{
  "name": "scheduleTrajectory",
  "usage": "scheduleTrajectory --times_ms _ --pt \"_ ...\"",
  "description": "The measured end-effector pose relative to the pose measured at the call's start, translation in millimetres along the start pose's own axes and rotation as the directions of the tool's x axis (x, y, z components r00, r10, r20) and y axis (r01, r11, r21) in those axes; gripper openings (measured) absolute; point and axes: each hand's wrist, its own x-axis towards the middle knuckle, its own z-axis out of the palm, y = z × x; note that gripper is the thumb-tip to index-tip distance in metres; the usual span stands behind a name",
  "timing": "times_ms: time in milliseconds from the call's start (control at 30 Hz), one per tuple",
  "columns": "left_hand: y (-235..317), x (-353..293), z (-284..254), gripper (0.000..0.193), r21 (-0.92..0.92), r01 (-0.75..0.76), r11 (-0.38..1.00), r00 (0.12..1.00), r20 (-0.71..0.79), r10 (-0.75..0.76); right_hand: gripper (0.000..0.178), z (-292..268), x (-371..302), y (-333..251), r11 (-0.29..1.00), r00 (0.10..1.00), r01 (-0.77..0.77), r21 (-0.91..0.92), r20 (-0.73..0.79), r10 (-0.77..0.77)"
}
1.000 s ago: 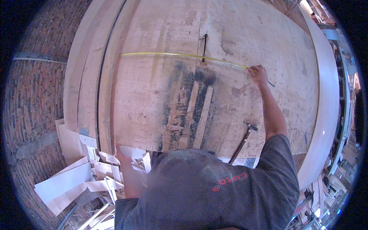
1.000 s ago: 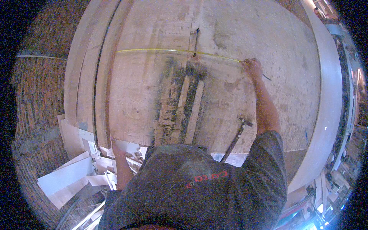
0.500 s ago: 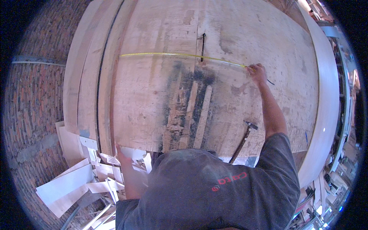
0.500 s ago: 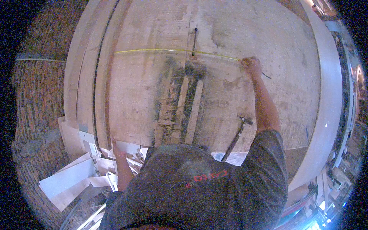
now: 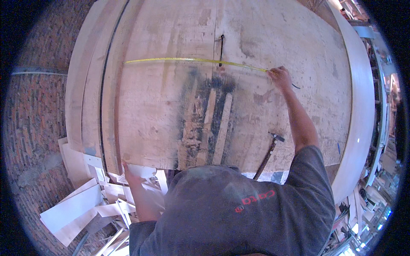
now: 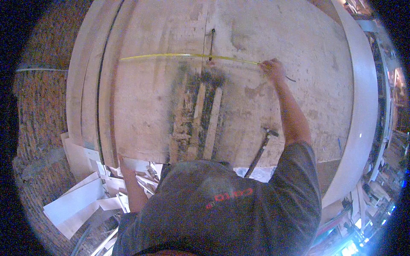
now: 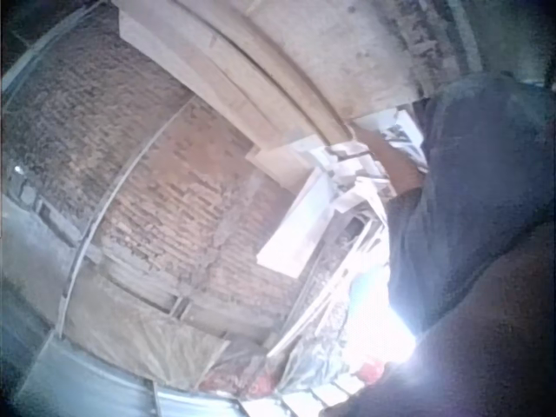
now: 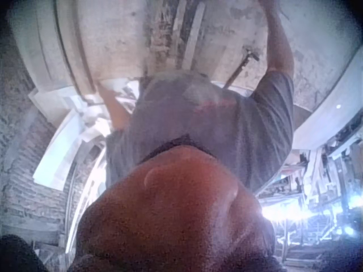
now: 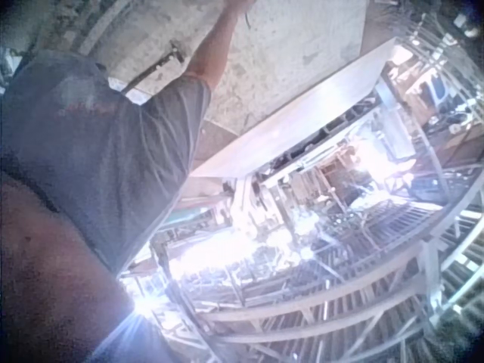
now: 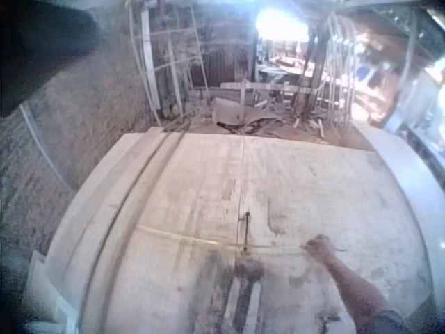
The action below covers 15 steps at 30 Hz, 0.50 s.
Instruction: The person repeatedly measures a large curved wooden surface with a tape measure, places wooden planks along the curve, and hammers nails to secure them. The person adjusts plank positions and re-measures between placements.
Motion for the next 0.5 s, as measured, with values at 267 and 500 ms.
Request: scheduleTrajectory --times_ms 267,500 --pt "22 32 -23 0.075 0.044 -0.051 0.998 0.998 -0.039 0.053 0.03 4 5 -50 0.999 1.0 0.029 -0.037 0.001 -0.029" --pt "38 41 -19 0.048 -0.051 -0.075 0.996 0.994 -0.078 0.071 0.031 10 4 -67 0.999 0.999 -0.038 -0.03 -0.013 0.038"
